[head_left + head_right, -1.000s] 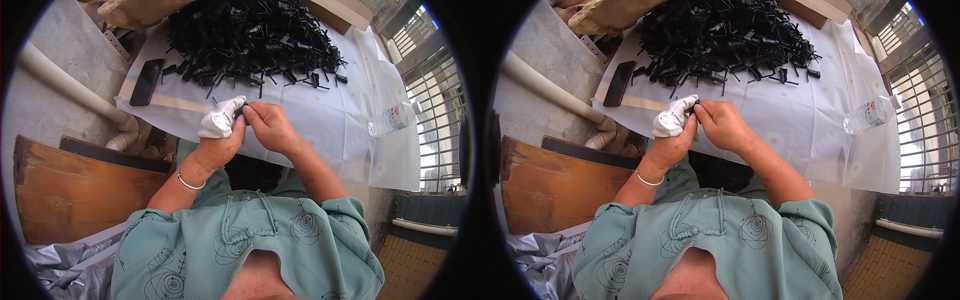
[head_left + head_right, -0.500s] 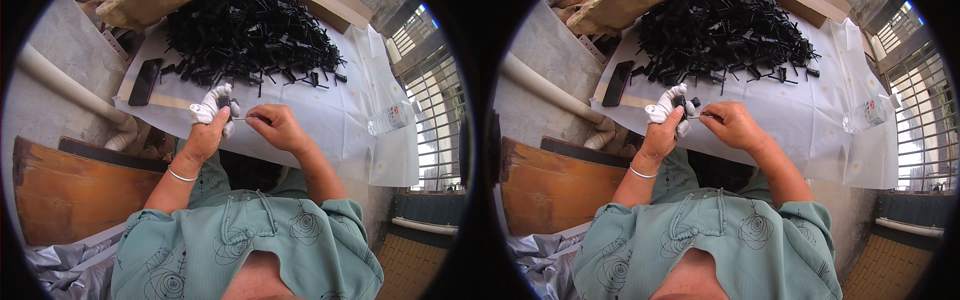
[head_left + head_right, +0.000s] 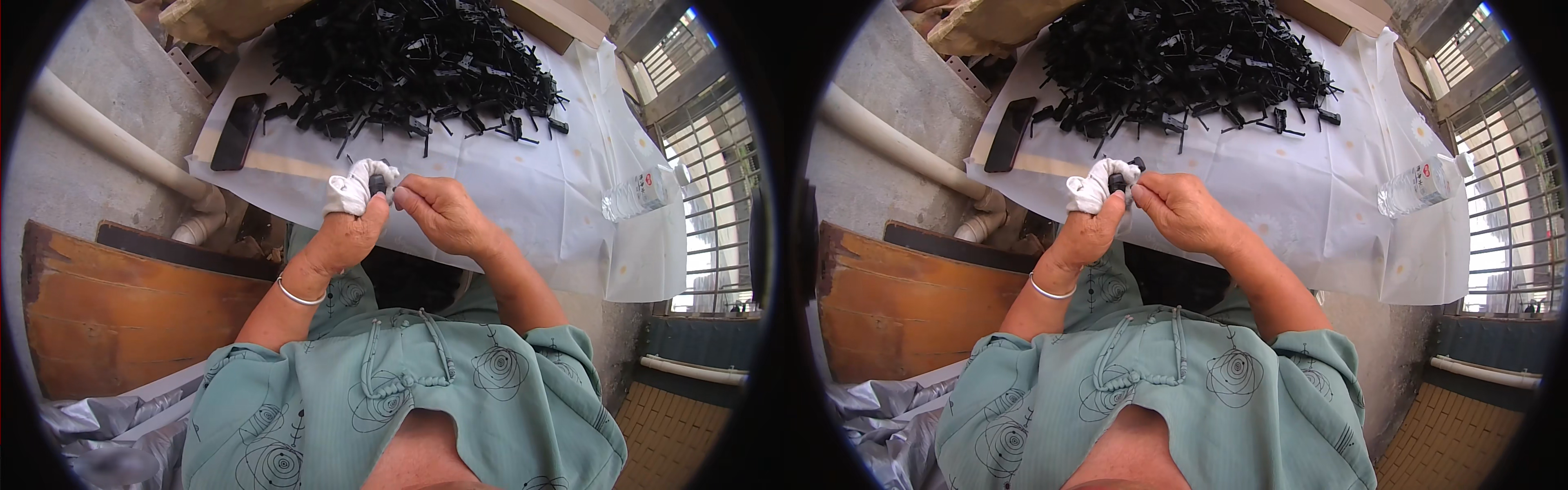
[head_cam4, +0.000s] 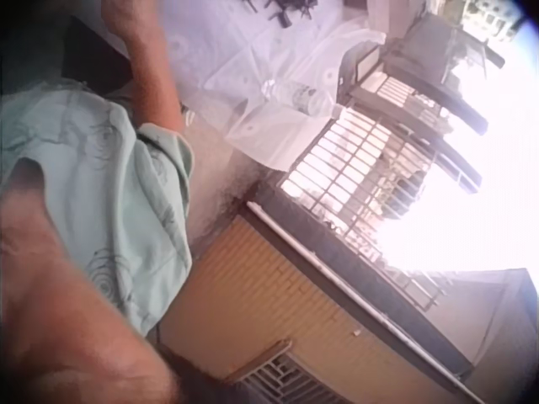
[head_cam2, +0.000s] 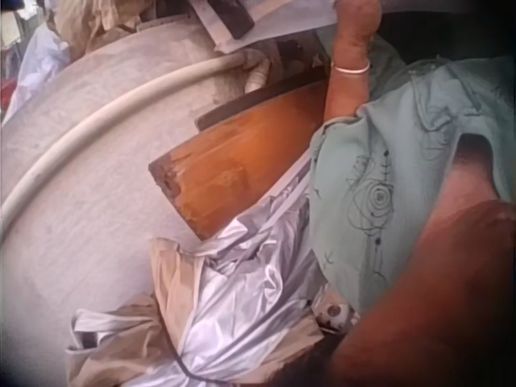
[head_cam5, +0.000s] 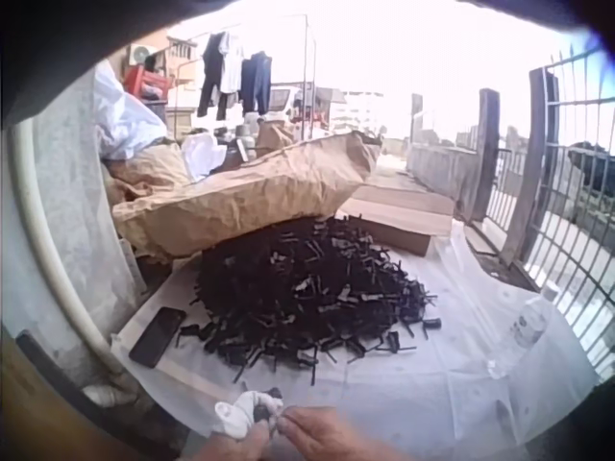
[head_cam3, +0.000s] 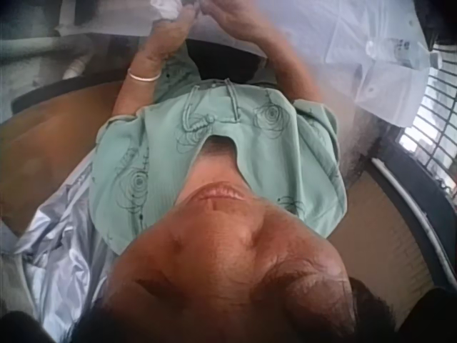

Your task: Cleaning small black plastic components by wiping them with a white cloth.

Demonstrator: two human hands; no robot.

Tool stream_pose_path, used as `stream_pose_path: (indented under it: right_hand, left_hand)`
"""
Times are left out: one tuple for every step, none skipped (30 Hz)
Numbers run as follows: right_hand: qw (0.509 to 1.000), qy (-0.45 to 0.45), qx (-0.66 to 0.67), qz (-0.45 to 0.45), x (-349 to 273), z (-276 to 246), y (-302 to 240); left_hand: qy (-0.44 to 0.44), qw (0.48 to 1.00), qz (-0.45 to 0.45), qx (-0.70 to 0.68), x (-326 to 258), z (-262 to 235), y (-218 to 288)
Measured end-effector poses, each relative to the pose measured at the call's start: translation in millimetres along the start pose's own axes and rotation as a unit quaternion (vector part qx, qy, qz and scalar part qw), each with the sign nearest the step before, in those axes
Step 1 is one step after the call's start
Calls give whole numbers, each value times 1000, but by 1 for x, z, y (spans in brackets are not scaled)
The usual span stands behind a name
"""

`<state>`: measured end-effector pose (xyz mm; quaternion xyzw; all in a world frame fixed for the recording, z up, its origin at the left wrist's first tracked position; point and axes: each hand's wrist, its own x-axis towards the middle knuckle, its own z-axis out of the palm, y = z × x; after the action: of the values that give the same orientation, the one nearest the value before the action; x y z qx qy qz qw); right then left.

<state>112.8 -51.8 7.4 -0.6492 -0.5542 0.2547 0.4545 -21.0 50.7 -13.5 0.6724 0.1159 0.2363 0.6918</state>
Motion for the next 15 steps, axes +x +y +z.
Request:
stream_pose_path:
  right_hand:
    - [999, -25, 1, 19, 1, 1, -2]
    - [998, -51, 3, 38, 2, 1, -3]
    - [998, -51, 2, 38, 2, 2, -1]
    - [998, -48, 19, 36, 3, 3, 2]
    - [998, -44, 37, 34, 3, 3, 4]
    - [998, -44, 36, 34, 3, 3, 2]
    - [998, -33, 36, 48, 2, 2, -2]
    - [997, -21, 36, 61, 1, 1, -3]
    - [997, -22, 36, 61, 2, 3, -1]
    - [996, -6, 72, 61, 2, 6, 2]
    - [992, 10, 107, 61, 2, 8, 4]
    - [992, 10, 107, 61, 4, 9, 4]
    - [992, 7, 102, 68, 5, 9, 3]
    - [992, 4, 97, 75, 6, 9, 3]
    - [993, 5, 96, 75, 6, 8, 1]
  left_hand:
    - [5, 1000, -6, 23, -1, 2, 2]
    - [10, 999, -12, 45, -1, 3, 2]
    - [10, 999, -12, 45, -1, 3, 1]
    - [4, 999, -20, 25, -1, 2, -1]
    - [-1, 1000, -27, 6, -1, 2, -2]
    - [-1, 1000, -27, 5, -1, 1, -1]
    - [-9, 999, -33, -24, -2, 0, 1]
    - [-17, 998, -39, -52, -3, -1, 3]
    - [-16, 998, -39, -52, -4, -1, 3]
    - [-22, 998, -46, -45, -5, -1, 4]
    - [-29, 997, -53, -38, -6, -1, 5]
    - [-30, 997, -53, -38, -6, -1, 5]
    - [-20, 997, -58, -50, -5, -1, 6]
    - [-10, 996, -62, -63, -5, -1, 6]
    - [-11, 996, -61, -64, -4, -1, 3]
